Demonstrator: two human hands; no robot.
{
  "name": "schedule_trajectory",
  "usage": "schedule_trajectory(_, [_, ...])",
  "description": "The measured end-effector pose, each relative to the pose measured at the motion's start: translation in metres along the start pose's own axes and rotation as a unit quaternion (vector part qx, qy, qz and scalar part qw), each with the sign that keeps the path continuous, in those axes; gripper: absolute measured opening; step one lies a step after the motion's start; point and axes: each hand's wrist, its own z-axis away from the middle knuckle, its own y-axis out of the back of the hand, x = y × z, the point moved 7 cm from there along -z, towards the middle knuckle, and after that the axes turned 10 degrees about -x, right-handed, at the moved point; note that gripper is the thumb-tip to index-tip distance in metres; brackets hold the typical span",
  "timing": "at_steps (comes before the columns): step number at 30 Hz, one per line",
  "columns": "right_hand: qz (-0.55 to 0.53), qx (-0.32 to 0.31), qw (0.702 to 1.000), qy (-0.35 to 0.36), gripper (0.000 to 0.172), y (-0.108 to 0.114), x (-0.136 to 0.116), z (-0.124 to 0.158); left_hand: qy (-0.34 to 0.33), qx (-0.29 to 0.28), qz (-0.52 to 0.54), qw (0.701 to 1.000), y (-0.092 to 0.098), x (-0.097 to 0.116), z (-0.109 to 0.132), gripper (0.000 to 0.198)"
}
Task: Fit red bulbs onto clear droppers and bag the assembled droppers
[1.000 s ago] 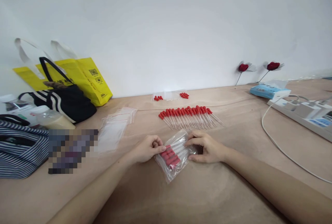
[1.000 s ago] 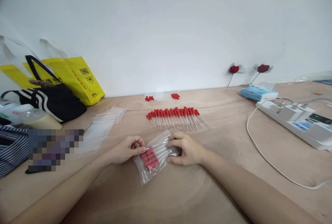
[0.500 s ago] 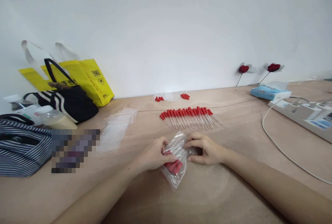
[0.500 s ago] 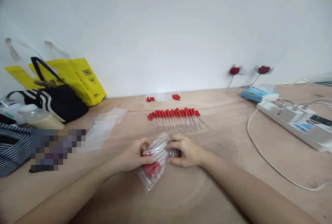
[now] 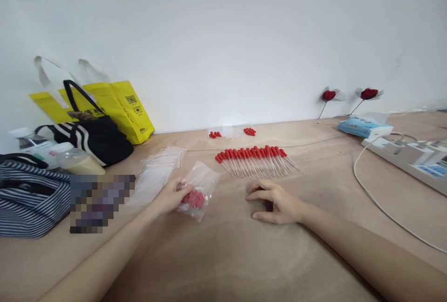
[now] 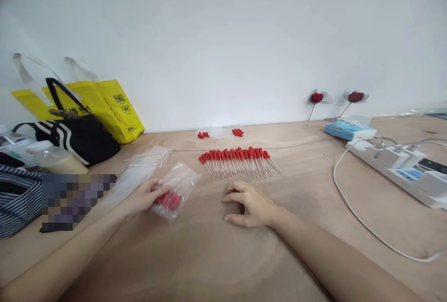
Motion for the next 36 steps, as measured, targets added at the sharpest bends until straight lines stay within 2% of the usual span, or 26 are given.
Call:
schedule_trajectory(2, [0.003, -0.001, 1.000, -0.003, 0.035, 0.000, 0.000, 0.000, 0.021, 0.105, -0.039, 0.994, 0.017, -0.002, -0.019, 0.032])
schedule_trajectory(3, [0.004, 0.000, 1.000, -0.006, 0.035, 0.000, 0.001, 0.000, 0.032, 0.133, -0.057, 0.989, 0.021, -0.001, -0.029, 0.032])
schedule_trajectory(7, [0.010, 0.000, 1.000, -0.011, 0.035, 0.000, 0.002, 0.000, 0.066, 0.182, -0.140, 0.971, 0.021, 0.013, -0.063, 0.042])
schedule_trajectory(12, [0.013, -0.007, 1.000, -0.013, 0.036, -0.001, 0.003, 0.001, 0.061, 0.186, -0.275, 0.941, 0.029, 0.023, -0.067, 0.051])
schedule_trajectory(17, [0.009, -0.008, 1.000, -0.014, 0.036, -0.001, 0.003, 0.000, 0.113, 0.222, -0.378, 0.892, 0.067, 0.010, -0.058, 0.051])
schedule_trajectory(20, [0.008, -0.008, 1.000, -0.016, 0.036, -0.001, 0.003, 0.000, 0.155, 0.200, -0.397, 0.882, 0.083, -0.003, -0.065, 0.054])
schedule_trajectory(23, [0.012, -0.008, 1.000, -0.020, 0.037, -0.001, 0.004, 0.000, 0.162, 0.181, -0.411, 0.879, 0.084, -0.009, -0.074, 0.051])
schedule_trajectory(27, [0.016, -0.010, 1.000, -0.020, 0.037, -0.002, 0.004, 0.000, 0.151, 0.179, -0.429, 0.872, 0.077, -0.006, -0.078, 0.040])
schedule_trajectory(29, [0.017, -0.009, 1.000, -0.021, 0.037, -0.001, 0.005, 0.001, 0.143, 0.183, -0.434, 0.871, 0.075, -0.003, -0.078, 0.037])
schedule_trajectory(33, [0.015, -0.013, 0.999, -0.026, 0.038, -0.002, 0.006, 0.001, 0.129, 0.201, -0.433, 0.869, 0.080, -0.002, -0.073, 0.046])
schedule_trajectory(36, [0.012, -0.013, 1.000, -0.022, 0.037, -0.002, 0.005, 0.000, 0.121, 0.191, -0.439, 0.869, 0.084, -0.006, -0.067, 0.041])
